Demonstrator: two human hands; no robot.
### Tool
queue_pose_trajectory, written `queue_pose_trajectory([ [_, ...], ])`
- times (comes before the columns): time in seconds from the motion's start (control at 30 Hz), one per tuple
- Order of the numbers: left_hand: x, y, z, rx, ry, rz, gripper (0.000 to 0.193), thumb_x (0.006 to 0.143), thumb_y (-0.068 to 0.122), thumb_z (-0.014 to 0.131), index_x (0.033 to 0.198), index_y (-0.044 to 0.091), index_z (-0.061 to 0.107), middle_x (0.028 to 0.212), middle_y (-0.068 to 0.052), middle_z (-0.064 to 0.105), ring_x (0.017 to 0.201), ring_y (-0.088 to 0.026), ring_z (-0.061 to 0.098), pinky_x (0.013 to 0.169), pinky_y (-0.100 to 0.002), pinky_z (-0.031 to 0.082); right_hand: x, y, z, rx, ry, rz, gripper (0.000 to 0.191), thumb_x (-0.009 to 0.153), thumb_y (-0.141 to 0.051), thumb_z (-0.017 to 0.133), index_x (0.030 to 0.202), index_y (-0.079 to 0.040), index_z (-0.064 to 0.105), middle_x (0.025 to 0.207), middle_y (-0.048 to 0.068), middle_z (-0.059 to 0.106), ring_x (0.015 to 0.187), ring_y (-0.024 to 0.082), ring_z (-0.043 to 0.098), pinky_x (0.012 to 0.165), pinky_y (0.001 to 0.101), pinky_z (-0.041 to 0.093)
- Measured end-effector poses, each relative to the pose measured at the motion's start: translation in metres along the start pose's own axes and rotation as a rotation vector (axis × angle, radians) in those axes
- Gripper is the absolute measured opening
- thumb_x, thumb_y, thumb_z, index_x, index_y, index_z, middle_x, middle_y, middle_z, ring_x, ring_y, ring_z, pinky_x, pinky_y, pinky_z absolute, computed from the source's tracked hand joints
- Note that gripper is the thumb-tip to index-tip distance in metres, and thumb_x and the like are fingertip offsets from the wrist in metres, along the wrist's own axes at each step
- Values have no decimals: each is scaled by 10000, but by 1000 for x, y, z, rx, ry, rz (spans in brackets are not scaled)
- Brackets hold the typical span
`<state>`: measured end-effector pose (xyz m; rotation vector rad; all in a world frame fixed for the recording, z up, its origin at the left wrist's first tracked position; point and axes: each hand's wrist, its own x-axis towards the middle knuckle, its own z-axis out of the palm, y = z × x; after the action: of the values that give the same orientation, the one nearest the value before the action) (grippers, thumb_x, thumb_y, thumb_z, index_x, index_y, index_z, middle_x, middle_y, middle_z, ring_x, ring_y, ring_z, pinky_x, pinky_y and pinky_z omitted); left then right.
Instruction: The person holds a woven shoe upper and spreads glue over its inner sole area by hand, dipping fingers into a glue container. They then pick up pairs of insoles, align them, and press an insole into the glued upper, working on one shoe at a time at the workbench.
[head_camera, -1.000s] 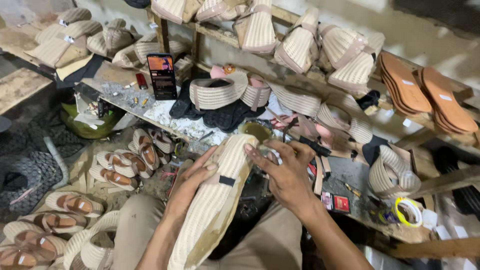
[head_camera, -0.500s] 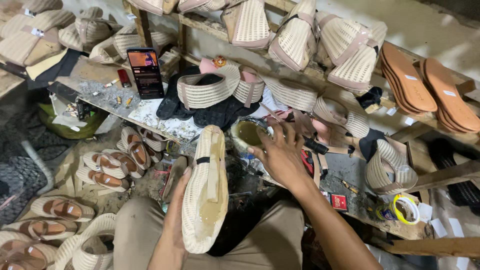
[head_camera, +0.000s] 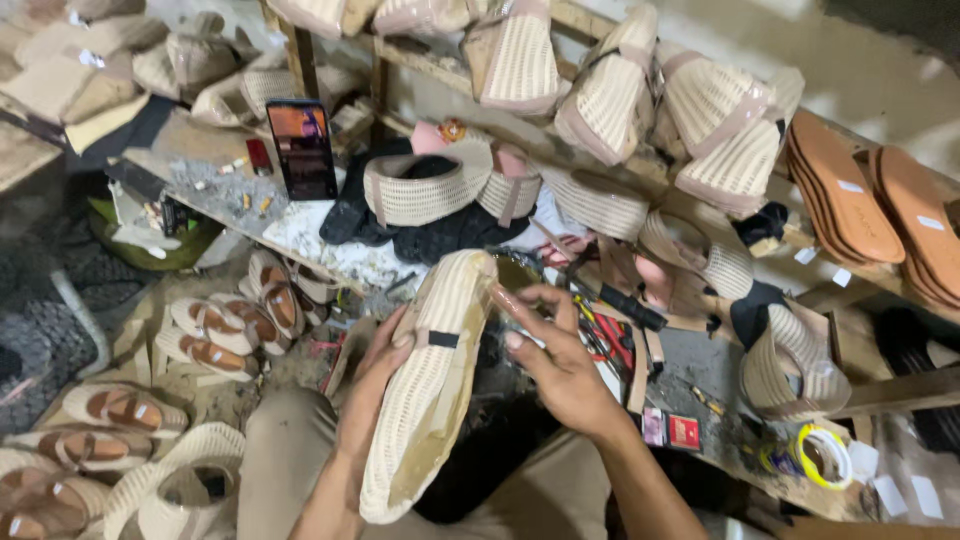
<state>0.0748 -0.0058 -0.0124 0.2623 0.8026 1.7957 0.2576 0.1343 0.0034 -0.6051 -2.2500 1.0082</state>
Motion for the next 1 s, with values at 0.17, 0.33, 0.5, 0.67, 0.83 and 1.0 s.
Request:
queue_pose_trajectory([
  [0.17,-14,-4,10,43,-76,3,630,927,189,555,1528,56,423,1380,-161,630,1177,-242,659,965,-363,542,-13,-18,-2,-916,191,-432,755,654,-27,658,1348,-323,659,1293,12,502,1101,292,416,954,463,294],
  [0.33,-28,-3,16,146,-64,11,649,903,169,592,1524,52,447,1361,-156,646,1150,-228,667,942,-351,546,-16,-20,-19,-923,330,-470,631,775,9,707,1305,-332,724,1273,-10,542,1143,275,408,984,440,292],
  [0.5,-38,3,21,206,-102,64,674,896,190,636,1526,52,443,1365,-168,643,1169,-221,662,959,-337,545,-29,-28,-24,-908,274,-610,591,825,22,701,1272,-358,766,1224,-49,553,1103,240,392,974,413,296],
  [0.67,-48,7,26,255,-139,96,698,883,192,659,1529,52,433,1321,-186,665,1137,-227,665,945,-338,545,-39,-38,-23,-873,297,-604,577,832,11,715,1277,-354,764,1196,-44,564,1091,247,416,967,401,298],
  [0.83,-53,13,31,371,-102,170,682,886,195,664,1519,42,461,1288,-160,679,1115,-206,668,926,-329,546,-55,-50,-16,-739,235,-579,554,853,29,698,1264,-339,760,1209,-42,590,1091,243,436,996,393,323],
  [1.0,-53,10,29,380,-114,176,682,884,221,659,1511,36,464,1289,-179,683,1097,-213,675,914,-326,551,-61,-60,-13,-473,126,-444,590,865,113,607,1234,-325,749,1235,13,572,1156,242,450,1039,407,315],
])
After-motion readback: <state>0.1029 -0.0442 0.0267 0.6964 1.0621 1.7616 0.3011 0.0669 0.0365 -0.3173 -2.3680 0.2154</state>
